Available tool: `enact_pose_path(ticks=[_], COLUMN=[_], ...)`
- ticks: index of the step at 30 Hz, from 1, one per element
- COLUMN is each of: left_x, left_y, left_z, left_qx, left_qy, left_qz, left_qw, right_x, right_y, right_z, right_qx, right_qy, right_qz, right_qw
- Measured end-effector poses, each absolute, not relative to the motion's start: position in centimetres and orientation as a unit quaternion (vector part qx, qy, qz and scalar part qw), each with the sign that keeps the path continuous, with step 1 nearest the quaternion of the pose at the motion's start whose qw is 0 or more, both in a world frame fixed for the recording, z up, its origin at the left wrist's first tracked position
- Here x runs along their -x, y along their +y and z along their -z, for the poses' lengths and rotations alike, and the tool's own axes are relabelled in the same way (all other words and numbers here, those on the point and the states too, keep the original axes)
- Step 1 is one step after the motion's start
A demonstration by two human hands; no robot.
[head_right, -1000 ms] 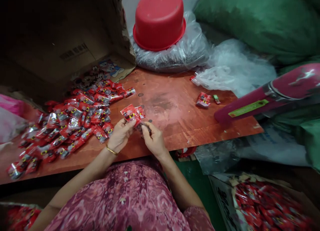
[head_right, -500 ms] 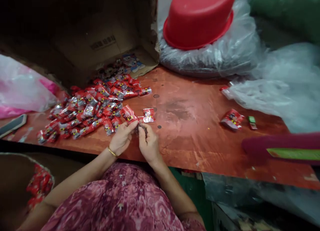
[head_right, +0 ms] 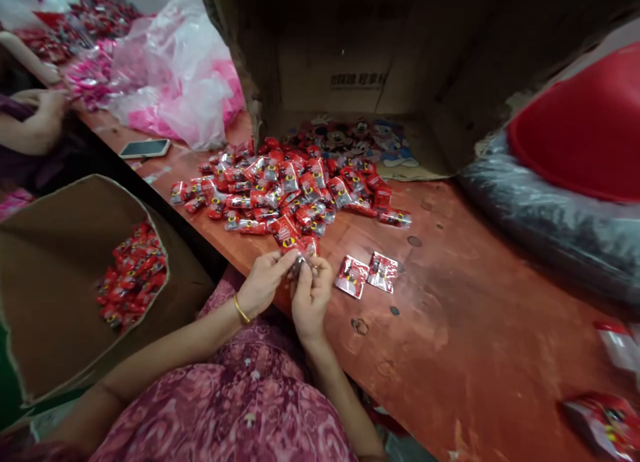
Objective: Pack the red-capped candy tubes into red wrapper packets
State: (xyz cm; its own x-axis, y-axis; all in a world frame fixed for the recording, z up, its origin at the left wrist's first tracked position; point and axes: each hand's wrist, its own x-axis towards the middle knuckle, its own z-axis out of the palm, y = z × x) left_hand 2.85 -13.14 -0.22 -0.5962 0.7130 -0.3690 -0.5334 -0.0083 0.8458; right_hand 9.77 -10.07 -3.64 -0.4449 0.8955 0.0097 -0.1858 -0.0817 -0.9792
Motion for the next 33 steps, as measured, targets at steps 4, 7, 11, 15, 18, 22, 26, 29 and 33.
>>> enact_pose_path(ticks=[4, 7, 11, 15, 18, 22, 26, 29, 33], left_x=[-0.6, 1.4, 3.3, 4.8, 5.9, 6.7, 6.2, 6.2, 7.0], left_y=[-14.7, -15.6, -16.8, -18.0, -18.7, -19.4, -20.1, -20.7, -22.7], left_z=[0.6, 0.4, 0.6, 0.9, 0.8, 0.7, 1.5, 2.4, 3.0], left_qx=[-0.084, -0.074, -0.038, -0.037, -0.060, -0.027, -0.035, 0.008, 0.065], left_qy=[0.533, 0.504, 0.486, 0.470, 0.457, 0.445, 0.434, 0.409, 0.424], left_qz=[-0.734, -0.750, -0.742, -0.726, -0.720, -0.757, -0.763, -0.764, -0.754], left_qw=[0.412, 0.423, 0.460, 0.500, 0.519, 0.479, 0.477, 0.499, 0.497], right_x=[-8.3, -7.3, -5.7, -4.3, -3.6, -3.0, -2.4, -1.6, -0.2], right_y=[-10.7, -11.1, -12.1, -12.7, -12.7, -12.8, -12.8, -12.6, -12.7], right_z=[4.4, 4.3, 3.7, 3.6, 3.7, 3.1, 3.1, 4.4, 6.5], right_qx=[0.289, 0.249, 0.252, 0.266, 0.242, 0.233, 0.280, 0.278, 0.228], right_qy=[-0.641, -0.665, -0.666, -0.658, -0.618, -0.633, -0.675, -0.700, -0.775], right_qz=[-0.594, -0.616, -0.618, -0.635, -0.708, -0.715, -0.649, -0.604, -0.515], right_qw=[0.391, 0.340, 0.332, 0.305, 0.241, 0.187, 0.212, 0.262, 0.287])
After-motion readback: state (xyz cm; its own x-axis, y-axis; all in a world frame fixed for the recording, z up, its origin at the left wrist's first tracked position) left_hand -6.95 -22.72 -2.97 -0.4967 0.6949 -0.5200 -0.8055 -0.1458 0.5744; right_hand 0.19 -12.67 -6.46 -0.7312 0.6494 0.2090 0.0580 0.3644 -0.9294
